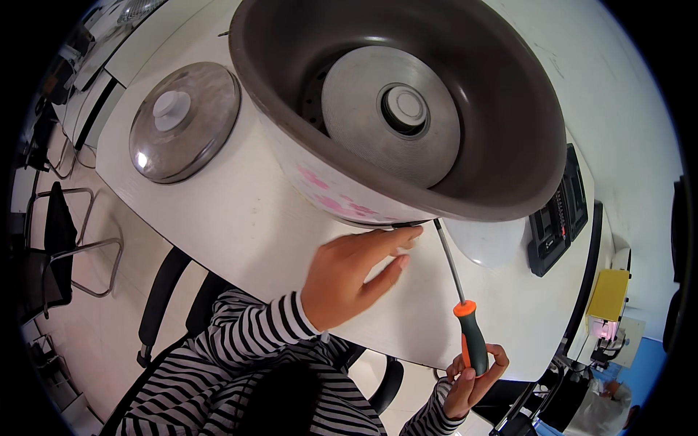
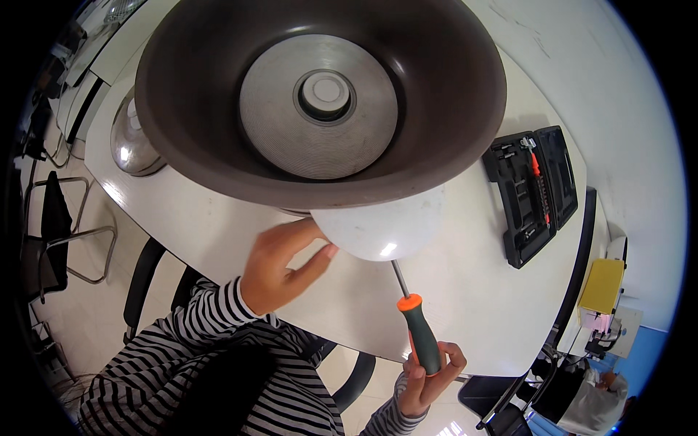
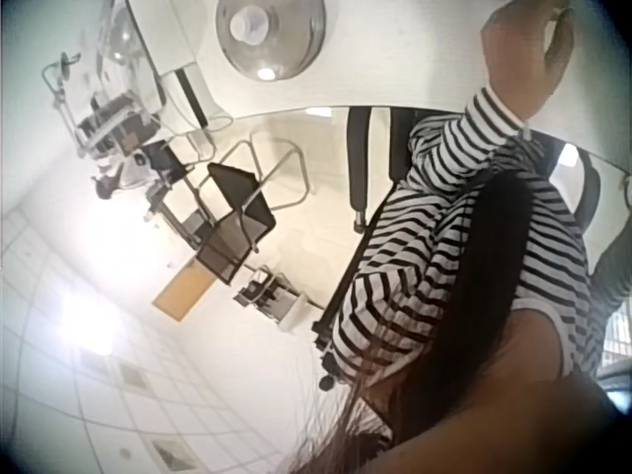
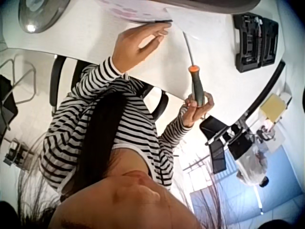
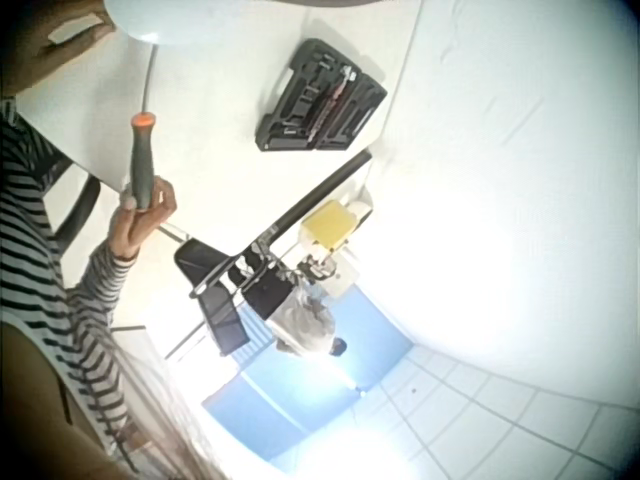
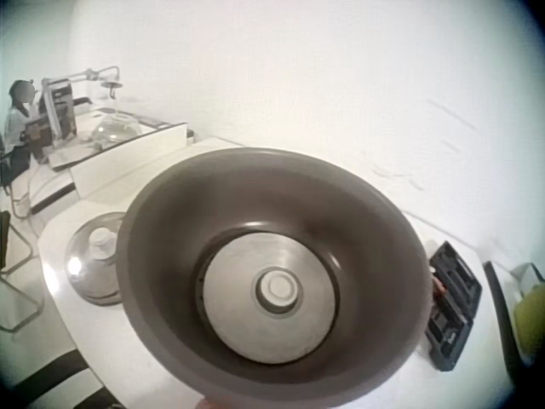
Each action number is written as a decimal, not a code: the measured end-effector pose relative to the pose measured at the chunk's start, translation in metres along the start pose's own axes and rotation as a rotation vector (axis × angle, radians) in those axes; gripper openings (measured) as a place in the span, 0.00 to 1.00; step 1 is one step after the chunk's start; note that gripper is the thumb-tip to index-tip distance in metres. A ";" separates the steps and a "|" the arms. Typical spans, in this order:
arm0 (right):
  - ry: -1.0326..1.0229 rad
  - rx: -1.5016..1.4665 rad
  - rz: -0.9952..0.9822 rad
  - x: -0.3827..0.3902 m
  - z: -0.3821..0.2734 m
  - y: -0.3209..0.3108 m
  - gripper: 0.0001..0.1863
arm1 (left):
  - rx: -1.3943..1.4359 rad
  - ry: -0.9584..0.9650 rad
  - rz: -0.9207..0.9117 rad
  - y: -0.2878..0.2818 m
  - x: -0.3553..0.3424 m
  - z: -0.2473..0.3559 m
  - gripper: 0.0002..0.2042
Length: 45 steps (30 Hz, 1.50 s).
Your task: The person uses a screwdriver to remove screws from the side of a white rice cooker with pink floral patterns. They rotate the cooker to access different screws and continue unscrewing them throughout the clip.
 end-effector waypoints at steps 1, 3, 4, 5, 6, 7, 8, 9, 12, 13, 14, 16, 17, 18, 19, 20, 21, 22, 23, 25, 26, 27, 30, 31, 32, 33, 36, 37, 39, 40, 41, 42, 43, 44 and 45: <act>-0.013 -0.001 0.003 0.000 0.001 -0.001 0.28 | -0.187 0.110 0.115 -0.006 -0.001 0.002 0.14; -0.041 -0.009 -0.004 0.001 0.001 -0.001 0.27 | -0.568 0.328 0.355 -0.012 0.002 0.002 0.12; -0.053 -0.014 -0.010 0.001 0.000 0.000 0.27 | -0.680 0.371 0.374 -0.009 0.004 -0.002 0.12; -0.063 -0.018 -0.011 0.002 0.001 -0.001 0.27 | -0.789 0.415 0.397 -0.009 0.002 -0.001 0.12; -0.068 -0.019 -0.014 0.002 0.001 -0.001 0.27 | -0.793 0.412 0.405 -0.010 0.004 0.003 0.12; -0.073 -0.019 -0.017 0.002 0.001 -0.002 0.27 | -0.798 0.408 0.413 -0.011 0.002 0.008 0.12; -0.080 -0.022 -0.021 0.002 0.001 -0.002 0.27 | -0.832 0.432 0.461 -0.012 0.002 0.009 0.13; -0.089 -0.021 -0.030 0.002 0.001 -0.001 0.27 | -0.867 0.456 0.510 -0.012 0.003 0.010 0.14; -0.126 -0.005 -0.053 0.000 -0.004 0.001 0.26 | -0.992 0.488 0.691 -0.008 0.004 0.009 0.16; -0.143 0.011 -0.057 -0.001 -0.005 0.000 0.25 | -1.038 0.491 0.758 -0.006 0.005 0.009 0.16; -0.160 0.025 -0.057 -0.001 -0.007 -0.001 0.25 | -1.079 0.459 0.765 -0.004 0.006 0.009 0.17; -0.177 0.011 -0.071 -0.002 -0.008 -0.002 0.24 | -1.163 0.391 0.780 -0.001 0.011 0.012 0.20; -0.186 0.002 -0.075 -0.002 -0.008 -0.002 0.24 | -1.234 0.460 0.853 -0.001 0.008 0.018 0.21; -0.166 -0.003 -0.100 -0.002 -0.009 -0.002 0.25 | -1.304 0.529 0.925 -0.002 0.003 0.025 0.22; -0.132 -0.027 -0.121 -0.001 -0.011 -0.003 0.23 | -1.374 0.601 0.998 -0.004 0.001 0.030 0.24; -0.098 -0.052 -0.138 -0.001 -0.012 -0.004 0.23 | -1.425 0.625 1.012 -0.004 -0.002 0.037 0.24; -0.064 -0.077 -0.157 -0.002 -0.011 -0.004 0.22 | -1.470 0.624 0.999 -0.006 -0.004 0.043 0.25; -0.085 -0.045 -0.165 -0.001 -0.007 -0.007 0.21 | -1.508 0.619 0.984 -0.008 -0.007 0.048 0.25; -0.074 -0.044 -0.167 -0.002 -0.007 -0.007 0.21 | -1.544 0.594 0.941 -0.010 -0.012 0.052 0.26; -0.050 -0.039 -0.164 -0.003 -0.010 -0.009 0.21 | -1.588 0.541 0.869 -0.014 -0.021 0.057 0.27; -0.095 -0.019 -0.138 -0.003 -0.005 -0.011 0.21 | -1.617 0.528 0.835 -0.017 -0.023 0.061 0.28; -0.219 0.090 -0.132 -0.005 -0.003 -0.012 0.21 | -1.637 0.513 0.811 -0.020 -0.025 0.062 0.28; -0.222 0.257 0.009 -0.014 -0.027 -0.013 0.14 | -1.673 0.509 0.741 -0.022 -0.030 0.057 0.30; -0.259 0.321 0.028 -0.015 -0.026 -0.011 0.16 | -1.677 0.523 0.717 -0.025 -0.030 0.055 0.31; -0.345 0.375 0.035 -0.018 -0.028 -0.010 0.17 | -1.696 0.569 0.703 -0.032 -0.029 0.052 0.30; -0.422 0.446 0.052 -0.019 -0.028 -0.011 0.19 | -1.664 0.581 0.673 -0.031 -0.030 0.050 0.27; -0.596 0.581 0.100 -0.019 -0.029 -0.010 0.21 | -1.557 0.644 0.634 -0.030 -0.034 0.041 0.22; -0.656 0.639 0.093 -0.019 -0.028 -0.012 0.21 | -1.526 0.648 0.630 -0.029 -0.035 0.041 0.22; -0.601 0.636 0.023 -0.028 -0.028 -0.018 0.17 | -1.484 0.619 0.599 -0.026 -0.034 0.042 0.20; -0.496 0.548 -0.042 -0.033 -0.029 -0.022 0.17 | -1.478 0.587 0.572 -0.024 -0.032 0.046 0.20; -0.394 0.464 -0.105 -0.036 -0.028 -0.024 0.17 | -1.467 0.553 0.550 -0.023 -0.031 0.048 0.20; -0.161 0.211 -0.143 -0.041 -0.018 -0.025 0.18 | -1.458 0.539 0.518 -0.022 -0.031 0.049 0.19; 0.114 0.009 -0.213 -0.045 -0.014 -0.026 0.18 | -1.454 0.555 0.504 -0.022 -0.032 0.049 0.19; 0.116 -0.022 -0.195 -0.050 -0.015 -0.026 0.17 | -1.456 0.566 0.497 -0.024 -0.031 0.050 0.19; 0.118 -0.052 -0.178 -0.053 -0.015 -0.027 0.16 | -1.459 0.576 0.490 -0.025 -0.031 0.050 0.19</act>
Point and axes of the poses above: each hand's wrist, its own x-axis away from the middle knuckle, its own y-axis out of the palm, z = x × y, the point moved 4 cm from there along -x, towards the middle knuckle, and after that the axes turned 8 degrees about -z, right-handed, at the moved point
